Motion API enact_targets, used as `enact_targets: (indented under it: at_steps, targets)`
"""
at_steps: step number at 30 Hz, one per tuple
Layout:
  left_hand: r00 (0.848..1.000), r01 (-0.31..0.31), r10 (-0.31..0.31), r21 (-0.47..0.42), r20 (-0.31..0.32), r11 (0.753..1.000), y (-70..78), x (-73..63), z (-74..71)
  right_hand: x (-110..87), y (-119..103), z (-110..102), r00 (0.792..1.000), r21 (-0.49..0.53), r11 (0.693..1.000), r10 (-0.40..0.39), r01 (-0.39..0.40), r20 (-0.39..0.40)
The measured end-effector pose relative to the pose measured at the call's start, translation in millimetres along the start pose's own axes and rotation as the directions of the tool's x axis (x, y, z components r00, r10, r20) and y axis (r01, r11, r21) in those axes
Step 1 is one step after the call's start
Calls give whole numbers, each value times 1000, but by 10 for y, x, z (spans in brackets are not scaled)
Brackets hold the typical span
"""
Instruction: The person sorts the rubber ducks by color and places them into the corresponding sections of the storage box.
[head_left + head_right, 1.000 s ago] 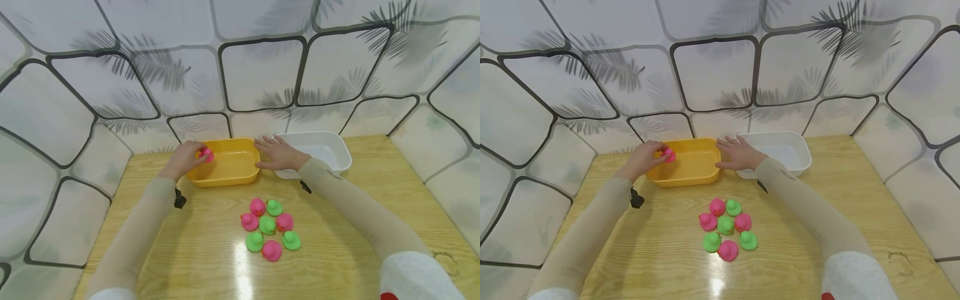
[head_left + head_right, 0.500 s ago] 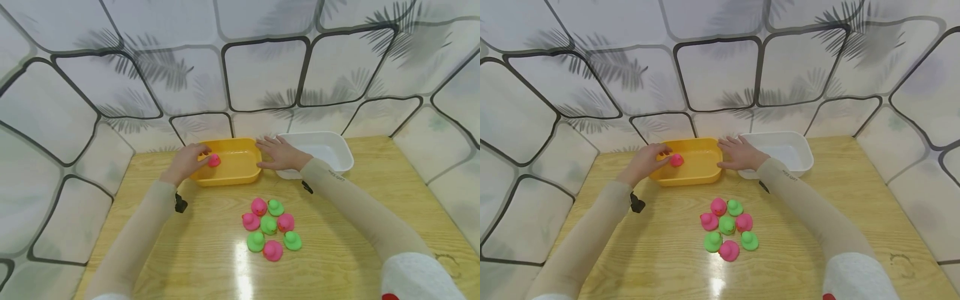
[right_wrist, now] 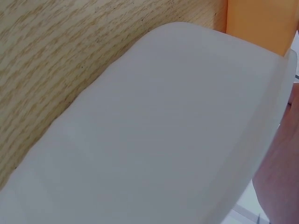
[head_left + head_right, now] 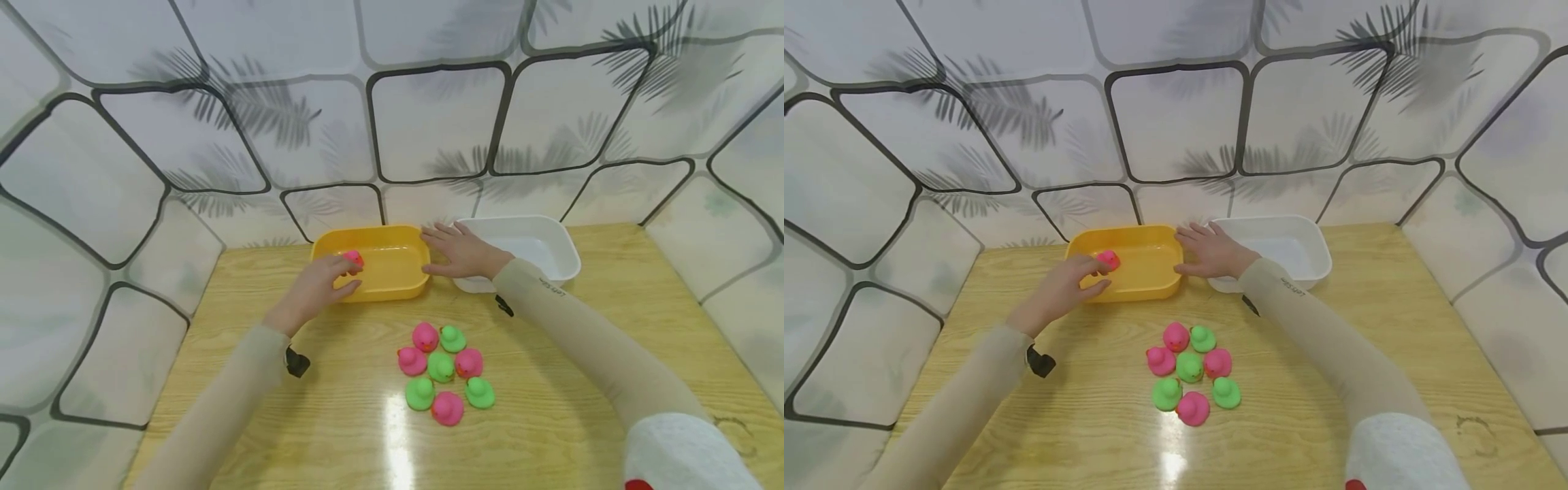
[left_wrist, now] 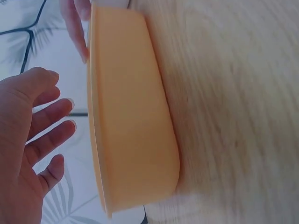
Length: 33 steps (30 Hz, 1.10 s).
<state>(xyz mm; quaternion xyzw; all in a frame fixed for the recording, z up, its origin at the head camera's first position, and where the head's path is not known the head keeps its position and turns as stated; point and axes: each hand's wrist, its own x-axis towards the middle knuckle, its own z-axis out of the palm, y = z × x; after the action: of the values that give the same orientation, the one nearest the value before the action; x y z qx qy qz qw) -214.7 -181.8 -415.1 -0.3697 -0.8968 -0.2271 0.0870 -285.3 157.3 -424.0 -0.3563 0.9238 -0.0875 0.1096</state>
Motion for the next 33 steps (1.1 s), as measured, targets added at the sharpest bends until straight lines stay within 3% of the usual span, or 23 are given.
enact_targets:
  at_steps: [5,15,19,25,33]
  targets:
    - [999,-46,46,-7,-8,999,171,-77,67,-13,-8,-4,1000,2,1000,1,-1,-5]
    - [997,-55,57,-34,55,998,523,-228,223,-20,-26,3,1000,-14,1000,2,-2,-2]
    - [993,-81,84,-46,80,996,611,-262,325,-17,-32,-10,1000,-10,1000,-7,7,-24]
    - [980,-93,104,-73,171,993,757,-306,486,-46,-26,-14,998,6,1000,-9,10,-64]
    - [973,-85,106,-110,206,990,863,-365,631,-45,-38,-21,997,22,1000,-13,14,-75]
